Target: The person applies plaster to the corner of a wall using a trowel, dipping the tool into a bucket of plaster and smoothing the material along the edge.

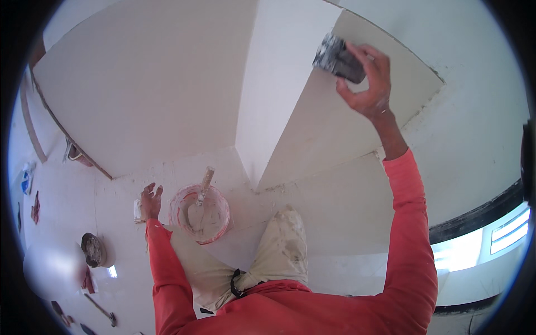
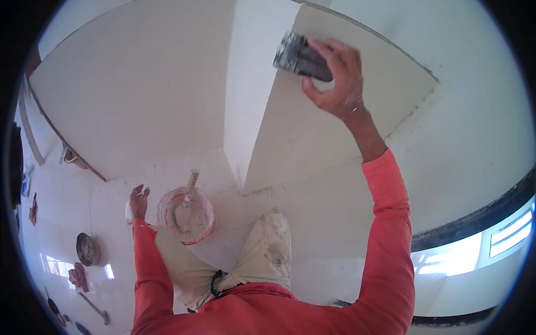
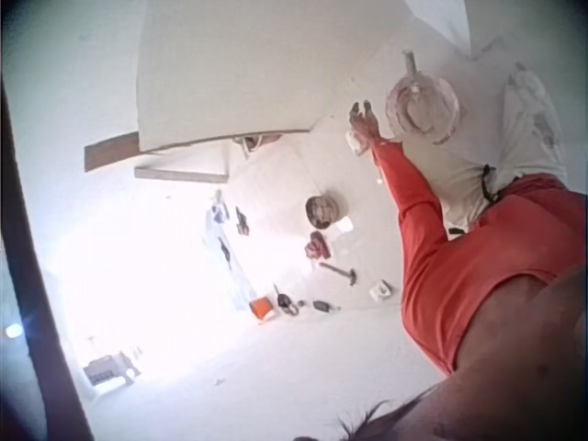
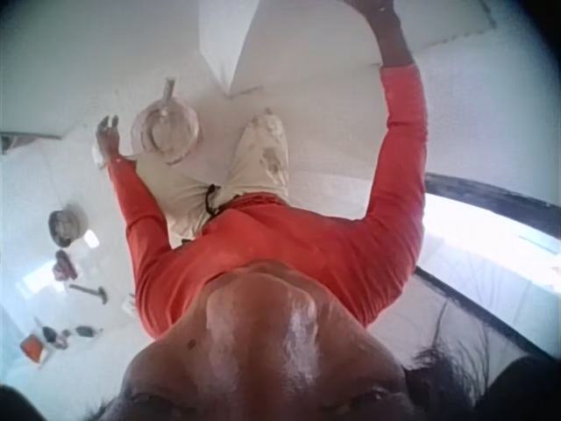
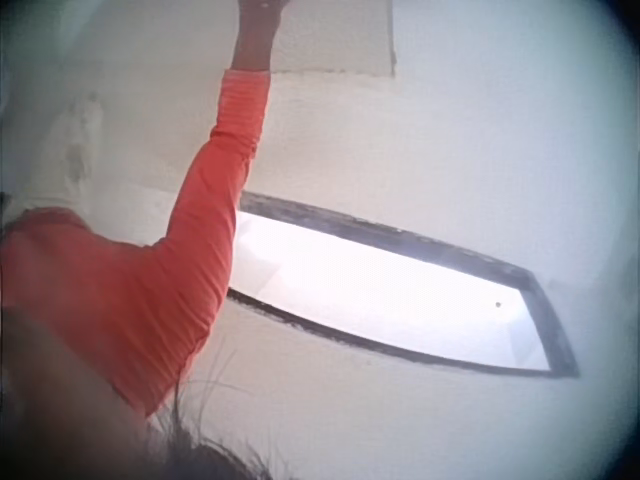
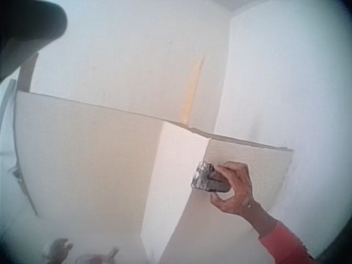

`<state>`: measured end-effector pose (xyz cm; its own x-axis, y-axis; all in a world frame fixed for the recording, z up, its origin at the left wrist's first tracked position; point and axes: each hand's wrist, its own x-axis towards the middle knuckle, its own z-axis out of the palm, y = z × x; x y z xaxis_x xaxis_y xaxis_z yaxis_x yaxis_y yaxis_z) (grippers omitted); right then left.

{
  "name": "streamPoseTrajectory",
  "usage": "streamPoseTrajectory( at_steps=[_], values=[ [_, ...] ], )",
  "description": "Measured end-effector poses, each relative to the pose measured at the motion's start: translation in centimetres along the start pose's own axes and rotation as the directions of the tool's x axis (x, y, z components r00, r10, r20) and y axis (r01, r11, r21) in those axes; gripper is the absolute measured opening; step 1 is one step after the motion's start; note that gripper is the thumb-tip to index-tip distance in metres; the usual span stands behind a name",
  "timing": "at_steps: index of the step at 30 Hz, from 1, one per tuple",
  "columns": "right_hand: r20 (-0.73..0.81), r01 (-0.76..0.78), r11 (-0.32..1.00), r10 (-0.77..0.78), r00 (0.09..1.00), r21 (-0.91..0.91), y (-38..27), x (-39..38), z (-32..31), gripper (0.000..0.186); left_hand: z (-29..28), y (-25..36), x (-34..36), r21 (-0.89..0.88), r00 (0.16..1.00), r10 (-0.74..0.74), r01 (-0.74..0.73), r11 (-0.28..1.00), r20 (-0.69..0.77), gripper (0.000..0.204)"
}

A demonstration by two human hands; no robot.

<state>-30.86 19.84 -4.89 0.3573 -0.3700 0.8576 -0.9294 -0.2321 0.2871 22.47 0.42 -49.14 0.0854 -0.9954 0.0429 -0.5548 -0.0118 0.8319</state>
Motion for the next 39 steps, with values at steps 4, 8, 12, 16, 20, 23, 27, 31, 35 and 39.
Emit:
streamPoseTrajectory(
  at_steps=[4, 8, 12, 16, 20, 23, 27, 31, 35, 39],
  values=[
    [0.369, 0.165, 0.986, -0.152, 0.917, -0.004, -2.0, -9.8, 3.7, 0.066, 1.1, 0.3, -0.1, -0.041, 1.0, 0.022, -0.023, 0.999, -0.012, 0.052],
    [0.558, 0.161, 0.986, -0.156, 0.815, 0.041, -4.7, -14.8, 3.9, 0.064, 1.8, 0.3, 0.3, -0.058, 1.0, 0.02, -0.02, 0.998, -0.015, 0.051],
    [0.313, 0.054, 0.997, -0.033, 0.949, -0.057, -5.1, -5.8, -0.8, 0.067, 1.1, -0.3, 1.2, -0.093, 0.995, 0.055, -0.062, 0.994, -0.078, 0.049],
    [0.003, -0.035, 0.999, 0.035, 0.999, 0.039, -2.2, 3.3, -4.8, 0.066, 1.8, -0.8, 1.5, -0.164, 0.996, 0.046, -0.059, 0.985, -0.08, 0.049],
    [-0.039, -0.041, 0.999, 0.04, 0.998, -0.022, -1.4, 5.5, -5.3, 0.066, 3.2, -1.3, 1.8, -0.199, 0.995, 0.071, -0.085, 0.976, -0.075, 0.049],
    [0.117, 0.03, 0.97, -0.001, 0.993, -0.241, -5.7, 7.1, -6.2, 0.064, 3.3, -1.6, 2.4, -0.217, 0.994, 0.077, -0.093, 0.972, -0.081, 0.049],
    [0.383, 0.212, 0.853, -0.016, 0.924, -0.476, -11.1, 9.0, -4.0, 0.058, 2.6, -1.9, 2.4, -0.22, 0.997, 0.05, -0.061, 0.974, -0.057, 0.049],
    [0.429, 0.297, 0.714, 0.006, 0.903, -0.635, -10.9, 12.6, -1.8, 0.05, 3.4, -1.8, 3.4, -0.28, 0.991, 0.104, -0.125, 0.952, -0.09, 0.049],
    [0.53, 0.283, 0.59, 0.297, 0.794, -0.756, -11.7, 11.0, 1.0, 0.047, 3.9, -0.9, 2.4, -0.334, 0.995, 0.078, -0.092, 0.938, -0.054, 0.048],
    [0.734, 0.409, 0.651, 0.362, 0.574, -0.64, -13.5, 4.4, 4.5, 0.053, 3.9, -1.8, 2.5, -0.346, 0.996, 0.065, -0.08, 0.935, -0.054, 0.048]
  ],
)
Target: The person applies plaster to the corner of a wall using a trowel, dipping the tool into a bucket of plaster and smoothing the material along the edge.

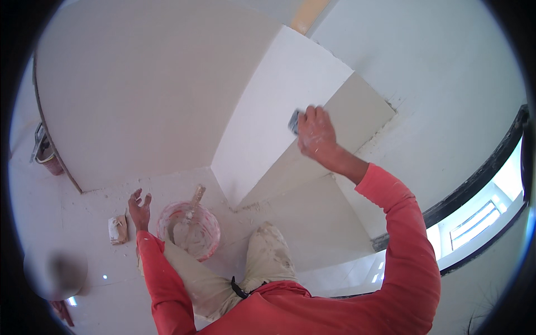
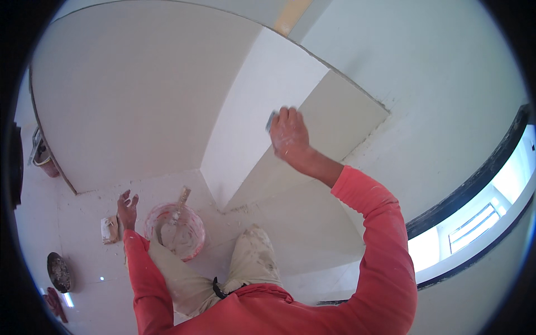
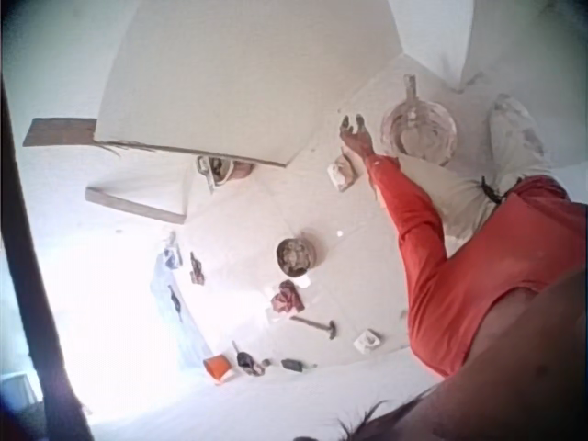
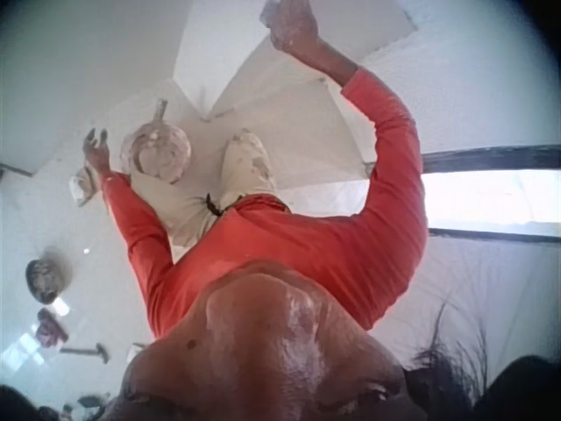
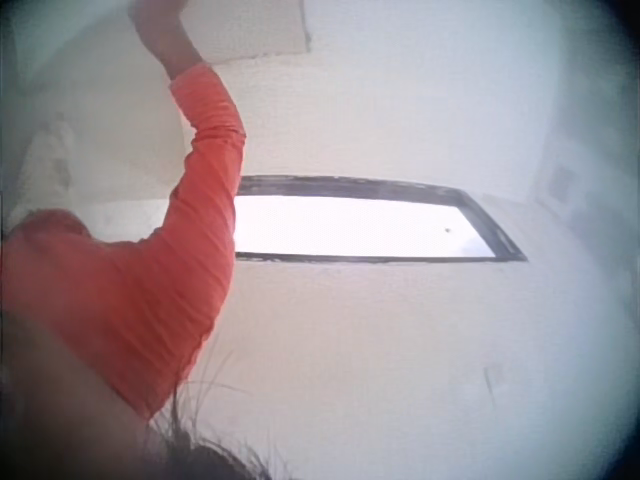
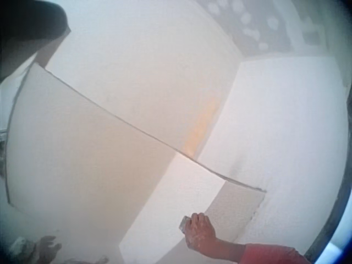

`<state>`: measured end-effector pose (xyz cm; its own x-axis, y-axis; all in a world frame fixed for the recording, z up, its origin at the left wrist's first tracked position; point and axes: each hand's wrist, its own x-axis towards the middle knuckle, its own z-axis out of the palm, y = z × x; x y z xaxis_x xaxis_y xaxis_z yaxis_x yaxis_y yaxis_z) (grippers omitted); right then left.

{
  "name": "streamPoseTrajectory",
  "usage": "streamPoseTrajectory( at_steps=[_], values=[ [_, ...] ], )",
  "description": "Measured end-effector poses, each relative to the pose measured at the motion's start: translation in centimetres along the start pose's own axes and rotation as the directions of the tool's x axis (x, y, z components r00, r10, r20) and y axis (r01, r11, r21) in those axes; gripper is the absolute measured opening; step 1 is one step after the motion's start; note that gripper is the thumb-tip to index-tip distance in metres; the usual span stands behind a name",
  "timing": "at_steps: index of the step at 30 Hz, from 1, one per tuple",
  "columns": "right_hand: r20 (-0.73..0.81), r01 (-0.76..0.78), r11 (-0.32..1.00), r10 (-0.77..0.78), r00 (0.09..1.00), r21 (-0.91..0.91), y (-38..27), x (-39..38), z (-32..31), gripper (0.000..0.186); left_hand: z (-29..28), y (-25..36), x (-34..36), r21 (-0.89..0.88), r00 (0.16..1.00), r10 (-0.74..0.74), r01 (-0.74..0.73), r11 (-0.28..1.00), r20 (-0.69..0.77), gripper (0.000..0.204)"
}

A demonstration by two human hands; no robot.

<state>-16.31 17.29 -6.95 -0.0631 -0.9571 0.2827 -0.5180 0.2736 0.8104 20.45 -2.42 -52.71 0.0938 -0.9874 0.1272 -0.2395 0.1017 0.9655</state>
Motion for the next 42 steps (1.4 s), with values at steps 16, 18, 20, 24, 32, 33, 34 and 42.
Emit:
streamPoseTrajectory(
  at_steps=[16, 18, 20, 24, 32, 33, 34, 42],
  values=[
    [0.072, -0.158, 0.977, 0.148, 0.986, 0.147, 1.0, 0.8, -2.0, 0.056, -0.8, -1.5, 1.0, -0.057, 1.0, 0.024, -0.025, 0.998, -0.007, 0.046],
    [0.249, -0.061, 0.984, 0.018, 0.968, 0.169, -0.9, 0.4, -1.5, 0.056, -0.9, -1.4, 1.2, -0.06, 1.0, 0.029, -0.03, 0.998, -0.007, 0.046],
    [-0.038, -0.077, 0.981, 0.085, 0.996, 0.179, 0.5, 0.5, -1.6, 0.054, -1.0, -0.9, 0.8, -0.052, 1.0, -0.01, 0.011, 0.999, 0.01, 0.047],
    [-0.421, -0.221, 0.97, 0.243, 0.874, 0.102, 5.8, 2.2, -6.0, 0.053, -1.1, -0.1, 0.4, -0.069, 1.0, -0.006, 0.006, 0.998, 0.003, 0.047],
    [0.017, -0.033, 0.981, 0.031, 0.999, 0.191, -0.5, -1.3, -1.0, 0.058, -1.1, -0.7, 0.5, -0.076, 1.0, -0.024, 0.024, 0.997, -0.007, 0.047],
    [-0.094, -0.05, 0.981, 0.069, 0.993, 0.189, 0.3, -1.2, -0.9, 0.058, -1.2, -0.6, 0.8, -0.069, 1.0, -0.007, 0.007, 0.998, -0.007, 0.047],
    [-0.195, -0.064, 0.982, 0.1, 0.976, 0.18, 1.5, -1.2, -0.9, 0.057, -0.9, -0.3, 0.7, -0.071, 1.0, 0.001, -0.001, 0.997, 0.004, 0.047],
    [-0.199, -0.233, 0.966, 0.252, 0.947, 0.115, 4.9, 1.6, -3.0, 0.053, -2.0, -0.5, 0.7, -0.087, 0.999, -0.042, 0.042, 0.995, 0.005, 0.047]
  ],
)
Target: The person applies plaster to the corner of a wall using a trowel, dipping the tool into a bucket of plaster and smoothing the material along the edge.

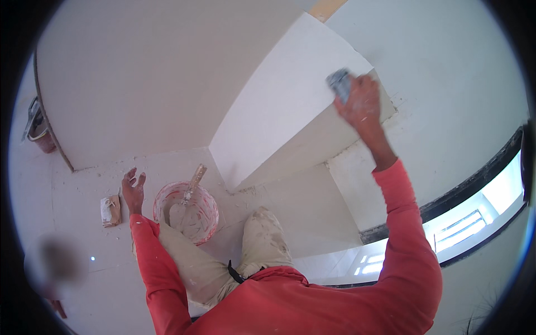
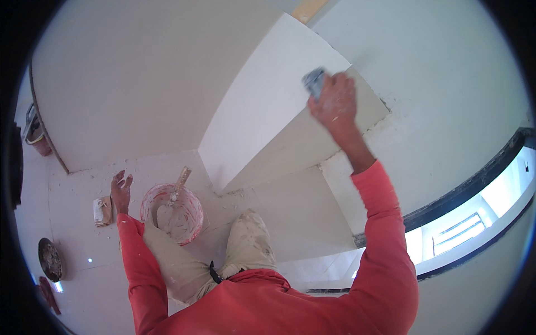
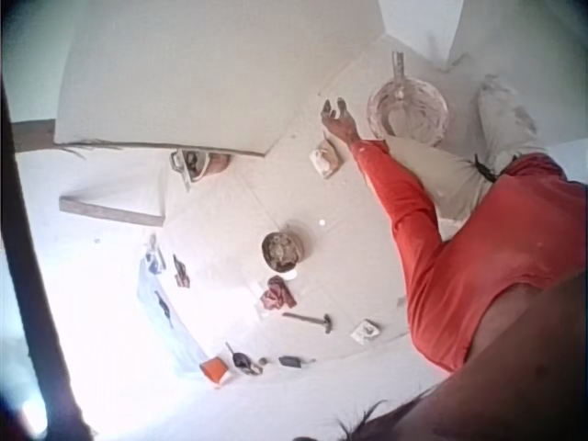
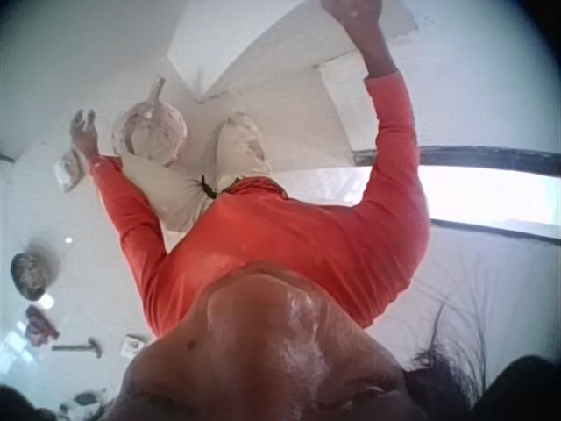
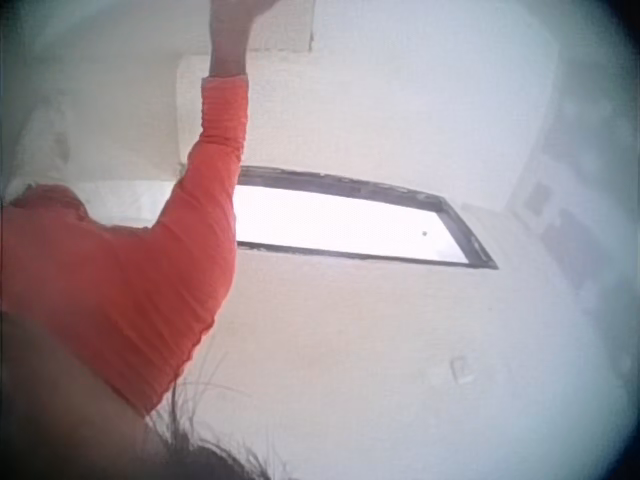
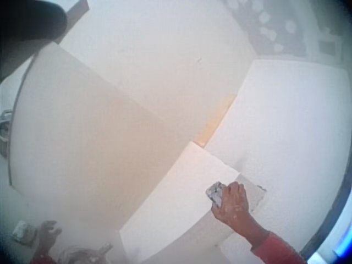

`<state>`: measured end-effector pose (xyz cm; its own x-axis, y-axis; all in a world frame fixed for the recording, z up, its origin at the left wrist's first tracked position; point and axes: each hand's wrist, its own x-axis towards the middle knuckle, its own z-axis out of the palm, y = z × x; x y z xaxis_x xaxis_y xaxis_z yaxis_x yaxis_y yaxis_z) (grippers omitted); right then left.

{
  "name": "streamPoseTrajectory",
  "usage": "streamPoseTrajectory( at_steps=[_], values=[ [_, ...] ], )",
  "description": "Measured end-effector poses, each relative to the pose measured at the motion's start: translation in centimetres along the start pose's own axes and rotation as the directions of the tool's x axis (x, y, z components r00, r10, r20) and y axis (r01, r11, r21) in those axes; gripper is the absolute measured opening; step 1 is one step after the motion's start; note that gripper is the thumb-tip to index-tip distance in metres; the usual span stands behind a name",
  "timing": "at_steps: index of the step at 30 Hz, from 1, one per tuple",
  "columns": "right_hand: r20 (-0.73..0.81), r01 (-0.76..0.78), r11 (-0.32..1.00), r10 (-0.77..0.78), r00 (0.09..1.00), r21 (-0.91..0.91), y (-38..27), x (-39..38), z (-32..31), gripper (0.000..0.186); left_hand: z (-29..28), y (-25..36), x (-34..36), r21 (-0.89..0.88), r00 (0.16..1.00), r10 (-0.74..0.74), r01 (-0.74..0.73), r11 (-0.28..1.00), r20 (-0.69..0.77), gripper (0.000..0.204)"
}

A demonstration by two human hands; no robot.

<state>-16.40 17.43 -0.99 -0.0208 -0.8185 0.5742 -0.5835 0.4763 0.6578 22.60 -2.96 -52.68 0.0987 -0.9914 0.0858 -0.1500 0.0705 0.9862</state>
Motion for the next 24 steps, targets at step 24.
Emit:
streamPoseTrajectory(
  at_steps=[24],
  values=[
    [0.092, -0.186, 0.027, 0.794, 0.601, 0.982, 0.4, -3.1, 3.6, 0.069, -0.1, -1.8, 0.6, -0.058, 0.999, -0.02, 0.023, 0.998, 0.042, 0.051]
  ],
)
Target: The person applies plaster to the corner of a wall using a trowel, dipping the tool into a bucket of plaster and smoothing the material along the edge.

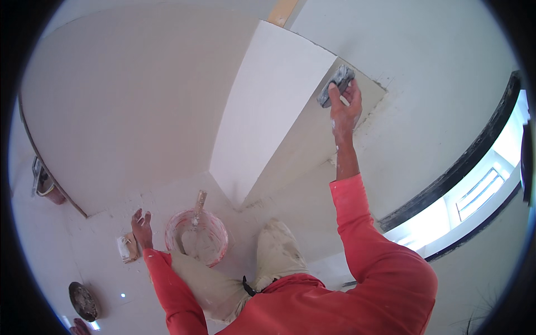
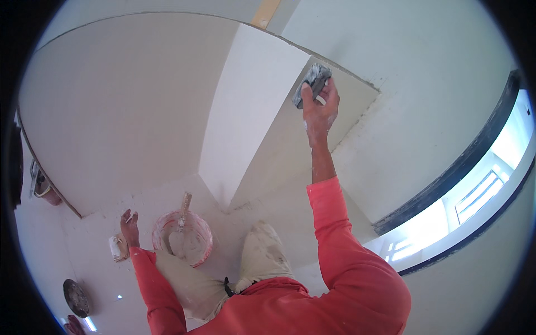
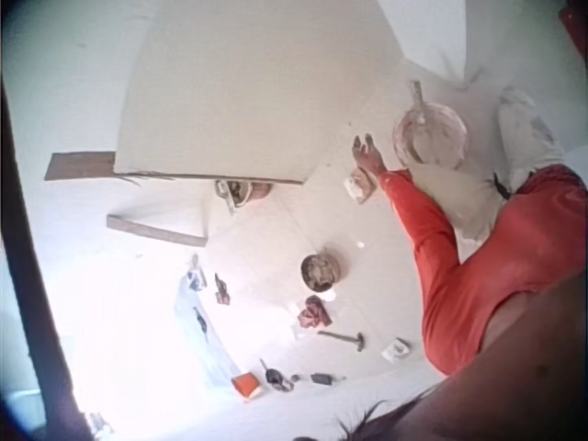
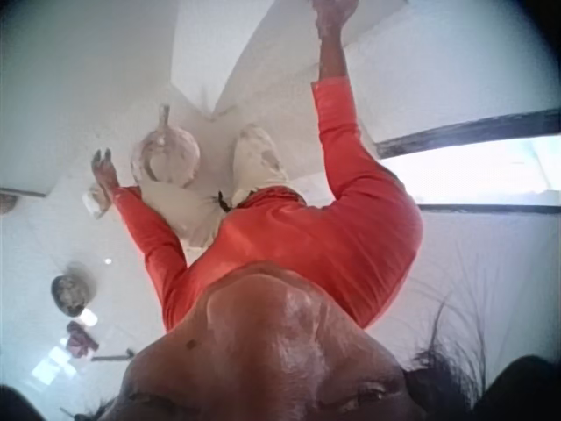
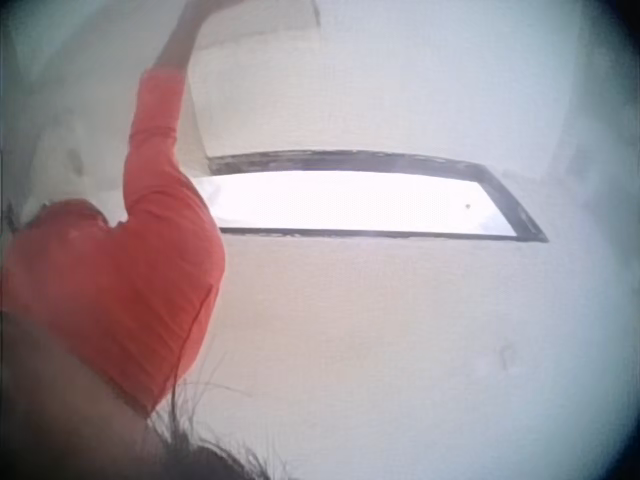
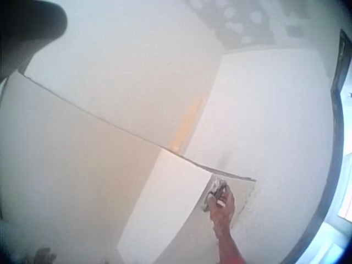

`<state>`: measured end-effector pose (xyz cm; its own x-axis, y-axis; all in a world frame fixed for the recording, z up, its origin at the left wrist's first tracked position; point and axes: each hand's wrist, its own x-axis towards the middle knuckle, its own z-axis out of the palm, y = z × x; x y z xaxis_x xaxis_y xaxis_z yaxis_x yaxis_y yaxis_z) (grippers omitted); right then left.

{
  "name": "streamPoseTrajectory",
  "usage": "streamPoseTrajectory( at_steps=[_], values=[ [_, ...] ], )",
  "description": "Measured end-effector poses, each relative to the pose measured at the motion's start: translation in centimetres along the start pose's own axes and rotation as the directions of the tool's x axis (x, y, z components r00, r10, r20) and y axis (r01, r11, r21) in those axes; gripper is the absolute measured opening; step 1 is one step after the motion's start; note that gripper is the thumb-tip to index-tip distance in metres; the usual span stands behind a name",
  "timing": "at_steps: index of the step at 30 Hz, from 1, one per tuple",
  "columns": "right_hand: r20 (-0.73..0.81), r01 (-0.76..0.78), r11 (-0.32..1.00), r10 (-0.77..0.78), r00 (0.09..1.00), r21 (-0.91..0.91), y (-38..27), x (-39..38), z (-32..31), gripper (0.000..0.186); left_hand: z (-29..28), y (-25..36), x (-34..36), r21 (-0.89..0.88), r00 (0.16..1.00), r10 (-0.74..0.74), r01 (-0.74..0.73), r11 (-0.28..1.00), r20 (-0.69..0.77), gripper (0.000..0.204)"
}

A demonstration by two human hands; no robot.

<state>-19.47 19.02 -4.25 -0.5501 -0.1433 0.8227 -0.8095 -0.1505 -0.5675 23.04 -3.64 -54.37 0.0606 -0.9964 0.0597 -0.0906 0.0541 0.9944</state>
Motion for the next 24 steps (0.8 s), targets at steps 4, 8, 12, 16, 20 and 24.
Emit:
streamPoseTrajectory(
  at_steps=[4, 8, 12, 16, 20, 24],
  values=[
    [0.024, 0.076, 0.997, -0.076, 0.997, -0.013, 1.9, 1.1, 0.7, 0.068, 0.3, -0.5, -0.4, 0.014, 1.0, 0.012, -0.012, 1.0, 0.026, 0.053],
    [0.011, 0.04, 0.997, -0.039, 0.999, -0.069, 5.7, -5.5, 2.6, 0.063, -0.6, -0.2, 0.0, 0.068, 0.999, -0.034, 0.032, 0.997, 0.036, 0.052],
    [0.086, -0.004, 0.991, 0.015, 0.996, -0.132, 12.9, -16.1, 1.8, 0.063, 0.2, 0.6, -0.3, 0.08, 0.997, -0.05, 0.045, 0.996, 0.064, 0.052],
    [0.221, -0.143, 0.959, 0.2, 0.955, -0.246, 16.7, -23.6, -1.9, 0.065, 0.8, 0.5, -1.6, 0.107, 0.989, -0.12, 0.111, 0.988, 0.083, 0.053],
    [0.12, 0.029, 0.991, -0.014, 0.993, -0.129, 14.0, -16.5, -1.9, 0.069, -0.6, 0.4, -0.8, 0.098, 0.994, -0.097, 0.093, 0.991, 0.045, 0.052],
    [-0.036, 0.172, 0.985, -0.173, 0.984, -0.01, 6.3, -3.7, -0.5, 0.067, 0.0, 0.5, -1.3, 0.097, 0.992, -0.124, 0.125, 0.987, -0.017, 0.05]
  ],
)
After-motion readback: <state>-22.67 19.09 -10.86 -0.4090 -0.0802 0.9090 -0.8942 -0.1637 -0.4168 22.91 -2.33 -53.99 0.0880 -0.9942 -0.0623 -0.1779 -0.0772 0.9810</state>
